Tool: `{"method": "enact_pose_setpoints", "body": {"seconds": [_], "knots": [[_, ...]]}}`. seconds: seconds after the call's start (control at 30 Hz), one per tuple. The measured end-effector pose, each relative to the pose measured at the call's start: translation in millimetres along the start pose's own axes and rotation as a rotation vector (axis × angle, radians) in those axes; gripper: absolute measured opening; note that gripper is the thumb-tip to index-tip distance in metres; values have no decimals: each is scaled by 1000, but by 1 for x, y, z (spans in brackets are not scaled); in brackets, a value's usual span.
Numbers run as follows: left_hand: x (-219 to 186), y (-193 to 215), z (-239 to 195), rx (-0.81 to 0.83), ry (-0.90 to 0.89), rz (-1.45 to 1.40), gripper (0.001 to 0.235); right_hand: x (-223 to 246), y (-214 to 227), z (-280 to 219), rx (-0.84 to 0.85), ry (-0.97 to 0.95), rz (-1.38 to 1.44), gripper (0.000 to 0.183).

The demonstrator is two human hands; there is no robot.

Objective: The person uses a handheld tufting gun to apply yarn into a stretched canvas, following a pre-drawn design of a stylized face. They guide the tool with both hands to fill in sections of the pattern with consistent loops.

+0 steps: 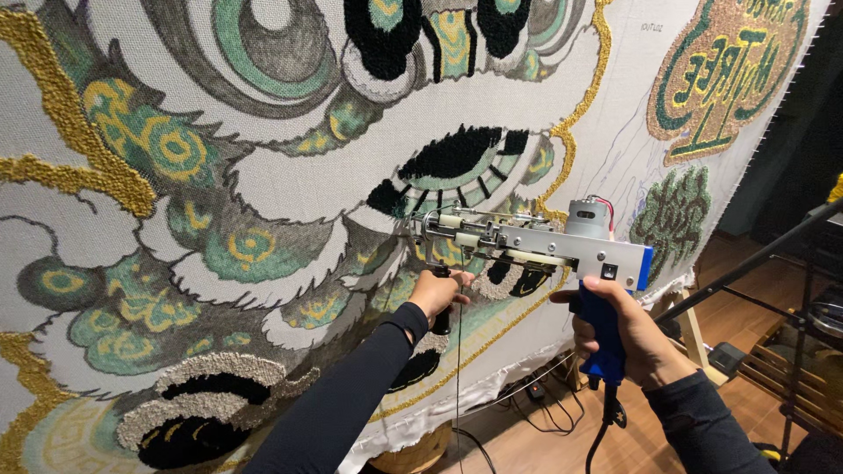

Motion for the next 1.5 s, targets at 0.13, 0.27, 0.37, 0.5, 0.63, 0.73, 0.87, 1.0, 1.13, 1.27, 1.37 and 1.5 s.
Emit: {"method": "enact_pose_setpoints", "body": {"seconds": [0.13, 0.27, 0.37, 0.5, 0.63, 0.73, 0.87, 1.0, 1.13, 1.27, 1.37, 1.5], "knots": [[-6, 2, -6, -23, 45, 13, 35, -2, 1, 5, 11, 10, -21, 59], [-10, 4, -9, -37, 50, 2, 45, -1, -4, 5, -17, 5, -24, 60], [-6, 8, -6, -40, 51, -28, 47, -2, -5, 9, -7, 6, -7, 59], [1, 19, 6, -51, 20, -59, 47, -7, -9, 20, 43, 43, -2, 52], [5, 31, 18, -59, -33, -78, 44, -8, -20, 23, 39, 43, -8, 47], [4, 41, 20, -80, -46, -71, 41, -5, -25, 22, -68, 89, -54, 37], [-1, 61, 17, -141, -49, -51, 36, -4, -40, 28, -118, 118, -103, 35], [-8, 74, 15, -154, -46, 18, 36, -4, -61, 34, -98, 144, -96, 30], [-13, 83, 13, -153, -29, 51, 34, -2, -69, 40, -96, 173, -90, 33], [-12, 88, 17, -165, 5, 49, 33, -5, -67, 47, -109, 179, -76, 36], [-15, 91, 24, -125, -9, 16, 34, -4, -67, 51, -125, 180, -78, 37], [-16, 95, 27, -137, -6, 60, 38, -2, -66, 51, -171, 160, -72, 40]]}}
Point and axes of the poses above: each hand's wrist, its own z-axis towards the middle knuckle, its own y-axis out of the back of the hand, x = y × z, the point moved 8 cm from there along z, towards the middle knuckle, and after that the axes turned 11 degrees about x, right-handed, at the moved point
